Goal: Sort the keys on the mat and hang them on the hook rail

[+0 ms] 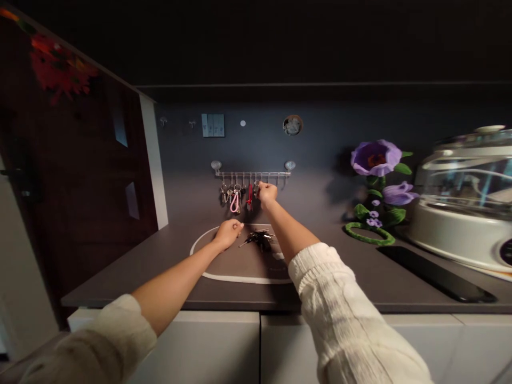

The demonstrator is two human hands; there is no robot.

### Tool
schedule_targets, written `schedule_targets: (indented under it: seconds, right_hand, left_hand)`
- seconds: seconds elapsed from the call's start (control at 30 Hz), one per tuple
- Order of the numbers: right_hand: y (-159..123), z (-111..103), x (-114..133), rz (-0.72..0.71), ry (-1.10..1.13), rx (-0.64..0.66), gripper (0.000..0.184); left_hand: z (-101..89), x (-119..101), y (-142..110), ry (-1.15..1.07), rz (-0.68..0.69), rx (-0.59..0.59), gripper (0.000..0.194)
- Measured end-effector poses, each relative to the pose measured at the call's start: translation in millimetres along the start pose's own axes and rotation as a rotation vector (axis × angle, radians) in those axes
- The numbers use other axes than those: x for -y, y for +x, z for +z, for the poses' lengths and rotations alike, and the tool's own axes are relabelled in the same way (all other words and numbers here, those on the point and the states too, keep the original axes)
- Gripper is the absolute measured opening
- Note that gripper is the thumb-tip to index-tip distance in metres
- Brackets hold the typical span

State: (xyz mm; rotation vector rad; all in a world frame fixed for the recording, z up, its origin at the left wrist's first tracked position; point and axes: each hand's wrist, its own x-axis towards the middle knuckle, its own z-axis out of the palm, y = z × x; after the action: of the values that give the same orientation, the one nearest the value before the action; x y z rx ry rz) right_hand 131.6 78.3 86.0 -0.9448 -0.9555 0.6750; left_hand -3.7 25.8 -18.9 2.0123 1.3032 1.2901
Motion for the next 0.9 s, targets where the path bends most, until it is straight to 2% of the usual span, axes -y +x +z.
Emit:
schedule_targets:
  seconds: [0.27,0.47,0.67,0.9]
  right_hand:
    - [15,10,-13,-0.185,-0.306,-0.108,0.032]
    - [15,12,-13,-0.18,-0.495,-0.197,0.03]
    - [16,14,-15,-0.212,-0.539,-0.211,0.032]
    - [21,13,-24,-0.208,-0.42,-0.195,0.024]
  left_hand:
    - [0.5,1,2,0.007,0.004,0.033,0.022]
    - [-0.1,-3,0,0.004,-0.015,0.022,0.022]
    - [0.8,-1,1,0.0,-0.002,0.012,0.023]
    - [0.9,-1,1,-0.012,-0.015,0.008,0.023]
